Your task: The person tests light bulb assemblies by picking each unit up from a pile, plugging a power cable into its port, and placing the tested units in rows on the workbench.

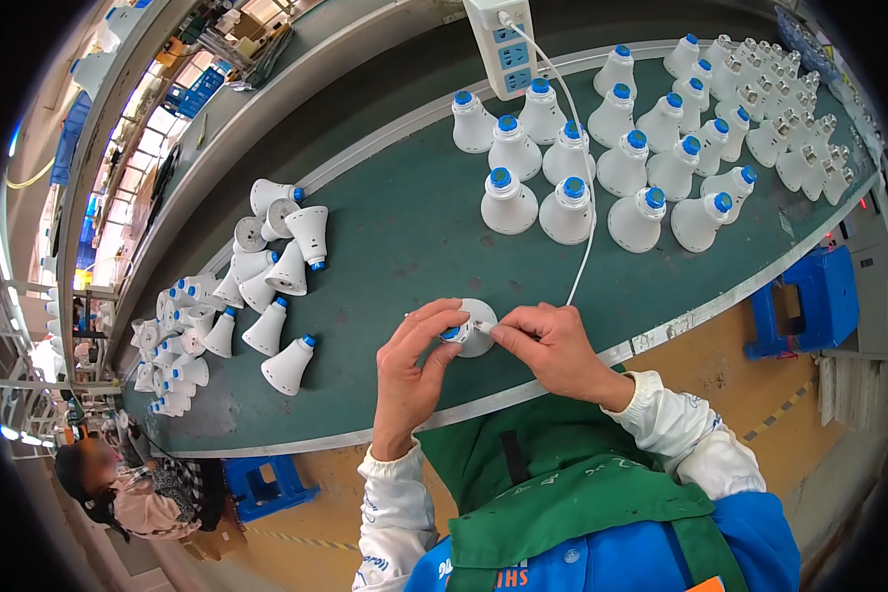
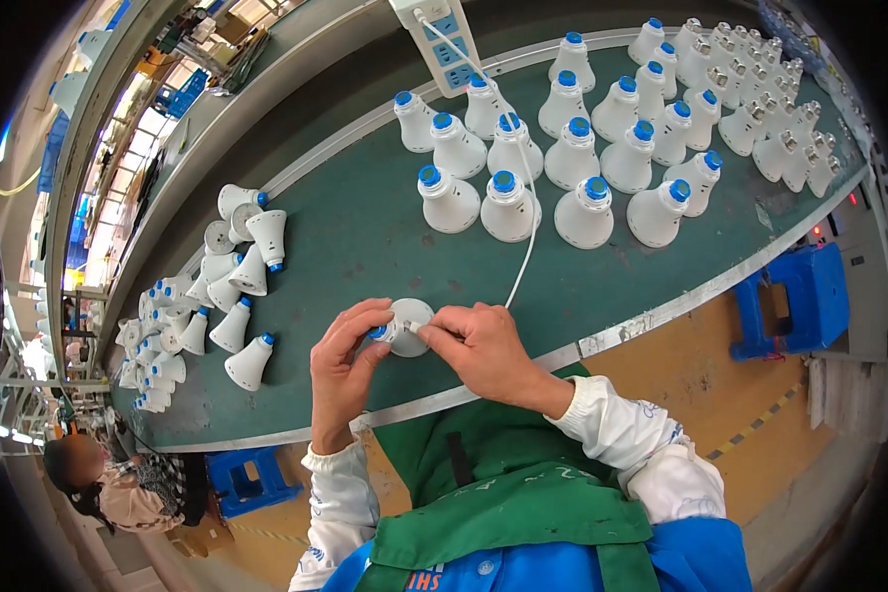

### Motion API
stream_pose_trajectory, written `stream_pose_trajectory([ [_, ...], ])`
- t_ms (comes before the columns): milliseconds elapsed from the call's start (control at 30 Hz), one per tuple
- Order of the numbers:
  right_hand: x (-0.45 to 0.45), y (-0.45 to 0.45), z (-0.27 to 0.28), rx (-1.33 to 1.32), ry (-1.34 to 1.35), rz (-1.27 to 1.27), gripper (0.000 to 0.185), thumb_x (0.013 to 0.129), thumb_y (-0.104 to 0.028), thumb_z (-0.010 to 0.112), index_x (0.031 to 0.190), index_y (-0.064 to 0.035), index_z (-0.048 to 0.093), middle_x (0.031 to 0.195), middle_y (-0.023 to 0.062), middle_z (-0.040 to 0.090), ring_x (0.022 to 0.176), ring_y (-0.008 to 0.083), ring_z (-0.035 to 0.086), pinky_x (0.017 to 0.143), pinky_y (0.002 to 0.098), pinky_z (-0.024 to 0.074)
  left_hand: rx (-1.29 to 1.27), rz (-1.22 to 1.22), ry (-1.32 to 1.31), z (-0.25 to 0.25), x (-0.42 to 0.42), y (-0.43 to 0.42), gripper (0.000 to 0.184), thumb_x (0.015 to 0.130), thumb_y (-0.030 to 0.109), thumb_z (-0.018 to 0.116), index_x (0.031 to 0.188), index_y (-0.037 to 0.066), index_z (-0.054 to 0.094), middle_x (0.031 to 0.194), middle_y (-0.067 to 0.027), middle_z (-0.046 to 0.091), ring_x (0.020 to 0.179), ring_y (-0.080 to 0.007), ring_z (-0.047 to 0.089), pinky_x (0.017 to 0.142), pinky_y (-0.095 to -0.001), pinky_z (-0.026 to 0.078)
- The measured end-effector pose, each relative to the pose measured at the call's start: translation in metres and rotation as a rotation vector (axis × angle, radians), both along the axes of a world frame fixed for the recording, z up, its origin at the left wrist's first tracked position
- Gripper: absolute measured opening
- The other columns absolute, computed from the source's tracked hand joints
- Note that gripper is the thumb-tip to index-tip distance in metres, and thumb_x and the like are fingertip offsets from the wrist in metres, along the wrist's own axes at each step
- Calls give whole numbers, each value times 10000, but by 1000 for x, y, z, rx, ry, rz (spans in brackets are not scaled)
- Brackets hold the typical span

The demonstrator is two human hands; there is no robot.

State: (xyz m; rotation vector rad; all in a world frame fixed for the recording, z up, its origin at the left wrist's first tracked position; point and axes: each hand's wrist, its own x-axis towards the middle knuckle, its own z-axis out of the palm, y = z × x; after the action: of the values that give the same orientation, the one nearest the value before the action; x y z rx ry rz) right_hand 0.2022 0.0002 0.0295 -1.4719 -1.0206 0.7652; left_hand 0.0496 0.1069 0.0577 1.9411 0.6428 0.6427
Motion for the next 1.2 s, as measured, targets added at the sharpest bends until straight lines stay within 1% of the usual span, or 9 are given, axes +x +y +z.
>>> stream_pose_trajectory([
  [167,1,1,3,10,42,27,162,817,-158,631,724,-25,636,500,82,492,448,214,424,553,306,371,-24,-19,6,1,-1,3,343,726,-99,598,1034,43,643,1114,-121,626,1008,-253,606,860,-324,477],
  [267,7,2,2,19,5,94,161,817,-148,631,729,-13,635,507,87,489,446,196,411,501,301,360,-46,-75,27,1,-4,6,362,718,-127,578,1060,-19,619,1161,-150,588,1080,-225,562,920,-322,452],
  [333,11,4,3,-28,55,156,166,820,-150,635,749,1,639,515,82,496,451,142,416,472,291,350,-48,-86,22,1,-4,7,358,714,-121,585,1052,-9,626,1151,-150,599,1076,-236,570,918,-326,454],
  [467,16,6,4,-66,126,191,164,823,-150,638,781,8,653,529,66,513,484,90,425,471,279,352,-39,-89,40,4,-3,8,354,712,-115,591,1042,4,635,1137,-147,610,1072,-243,576,916,-331,456],
  [533,17,7,5,-65,169,222,159,823,-147,639,807,8,666,537,27,519,516,61,423,477,264,351,-31,-94,30,4,-3,10,352,720,-96,601,1036,52,646,1133,-122,625,1015,-262,612,849,-328,487],
  [733,19,10,-1,-124,309,285,157,820,-148,646,807,6,673,552,-6,518,526,53,414,475,244,337,-46,-150,35,6,-5,16,363,713,-119,583,1021,57,662,1127,-121,631,996,-257,622,826,-325,498],
  [767,20,10,-1,-126,310,285,157,820,-148,646,807,6,673,552,-6,518,526,53,414,475,244,337,-48,-150,35,7,-6,16,363,713,-119,583,1021,57,662,1127,-121,631,996,-257,622,826,-325,498],
  [833,23,10,0,-115,244,338,158,817,-146,648,805,10,670,568,-9,530,538,48,415,480,241,336,-87,-165,56,8,-6,18,297,704,-78,627,988,8,655,1104,-141,634,1073,-273,589,909,-345,458],
  [1200,23,13,2,-192,321,370,151,817,-131,633,793,16,662,576,-23,513,566,46,415,502,239,337,-72,-186,72,9,-7,19,286,709,-58,636,985,17,652,1099,-123,639,1054,-268,596,900,-344,461],
])
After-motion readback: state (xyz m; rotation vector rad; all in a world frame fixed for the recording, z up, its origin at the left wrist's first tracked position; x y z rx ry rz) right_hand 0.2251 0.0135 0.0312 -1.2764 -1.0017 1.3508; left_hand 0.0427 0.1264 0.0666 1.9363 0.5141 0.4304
